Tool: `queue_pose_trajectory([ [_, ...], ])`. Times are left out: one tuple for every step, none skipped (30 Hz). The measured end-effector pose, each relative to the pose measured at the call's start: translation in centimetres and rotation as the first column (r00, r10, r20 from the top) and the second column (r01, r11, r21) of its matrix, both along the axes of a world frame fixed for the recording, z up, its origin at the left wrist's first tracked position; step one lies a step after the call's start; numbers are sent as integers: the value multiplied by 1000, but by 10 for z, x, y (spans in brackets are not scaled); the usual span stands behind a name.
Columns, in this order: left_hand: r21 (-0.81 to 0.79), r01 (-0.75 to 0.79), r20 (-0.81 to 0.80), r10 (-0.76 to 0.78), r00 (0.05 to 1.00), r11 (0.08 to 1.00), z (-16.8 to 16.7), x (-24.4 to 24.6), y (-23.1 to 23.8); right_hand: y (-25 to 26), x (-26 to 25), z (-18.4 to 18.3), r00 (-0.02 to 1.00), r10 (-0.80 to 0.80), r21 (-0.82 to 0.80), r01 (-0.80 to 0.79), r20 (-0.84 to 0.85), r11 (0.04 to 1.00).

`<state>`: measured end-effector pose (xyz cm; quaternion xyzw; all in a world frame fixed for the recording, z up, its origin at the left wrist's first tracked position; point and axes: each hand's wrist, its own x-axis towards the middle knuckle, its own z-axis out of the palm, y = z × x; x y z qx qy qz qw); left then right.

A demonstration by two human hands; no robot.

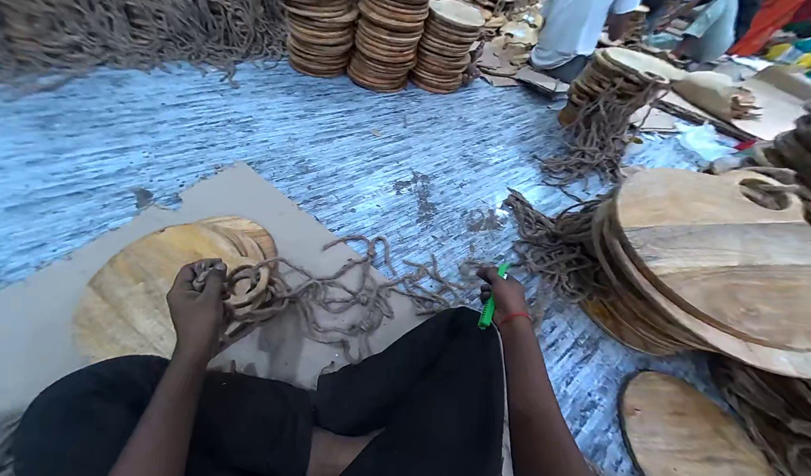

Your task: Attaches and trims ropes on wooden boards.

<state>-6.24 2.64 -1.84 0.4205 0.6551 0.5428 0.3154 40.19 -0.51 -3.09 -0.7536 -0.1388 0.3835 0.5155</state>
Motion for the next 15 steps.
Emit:
queue_pose_trajectory([
  [22, -54, 42, 53, 998, 998, -4, -6, 7, 0, -14, 1, 999, 41, -4, -41, -2, 999],
  [31, -93, 94, 90, 991, 995, -6, -12, 14, 3, -28, -1, 996, 86, -2, -86, -5, 996],
  [29, -122, 135, 118, 984, 992, -4, -18, 19, 7, -42, -5, 989, 148, -1, -148, -8, 989],
  [21, -141, 152, 136, 979, 990, 1, -24, 24, 11, -55, -12, 973, 229, -8, -229, -11, 973],
  [21, -155, 139, 151, 979, 988, 6, -32, 29, 15, -69, -21, 952, 305, -25, -305, -7, 952],
  [21, -166, 104, 163, 981, 986, 12, -42, 35, 18, -83, -30, 925, 381, -50, -381, -9, 923],
  [12, -168, 48, 167, 985, 986, 17, -55, 42, 22, -97, -39, 893, 450, -86, -449, -8, 890],
  [-12, -166, -26, 166, 986, 986, 20, -71, 48, 25, -111, -50, 862, 506, -120, -503, -8, 856],
  [-49, -165, -100, 160, 982, 985, 20, -89, 54, 27, -124, -60, 829, 559, -151, -552, 5, 820],
  [-97, -174, -161, 157, 974, 980, 16, -108, 58, 27, -135, -69, 793, 609, -183, -594, 30, 783],
  [-156, -191, -203, 157, 966, 969, 10, -125, 62, 27, -144, -75, 756, 652, -202, -631, 55, 749],
  [-219, -219, -226, 169, 960, 951, 3, -139, 64, 25, -150, -76, 722, 689, -209, -665, 66, 717],
  [-281, -244, -231, 181, 956, 928, -3, -147, 66, 24, -153, -75, 699, 712, -213, -686, 68, 695],
  [-333, -266, -241, 191, 952, 905, -7, -150, 68, 23, -153, -75, 695, 717, -213, -692, 62, 690],
  [-379, -278, -273, 181, 945, 882, -7, -148, 70, 22, -151, -76, 701, 711, -211, -687, 55, 695],
])
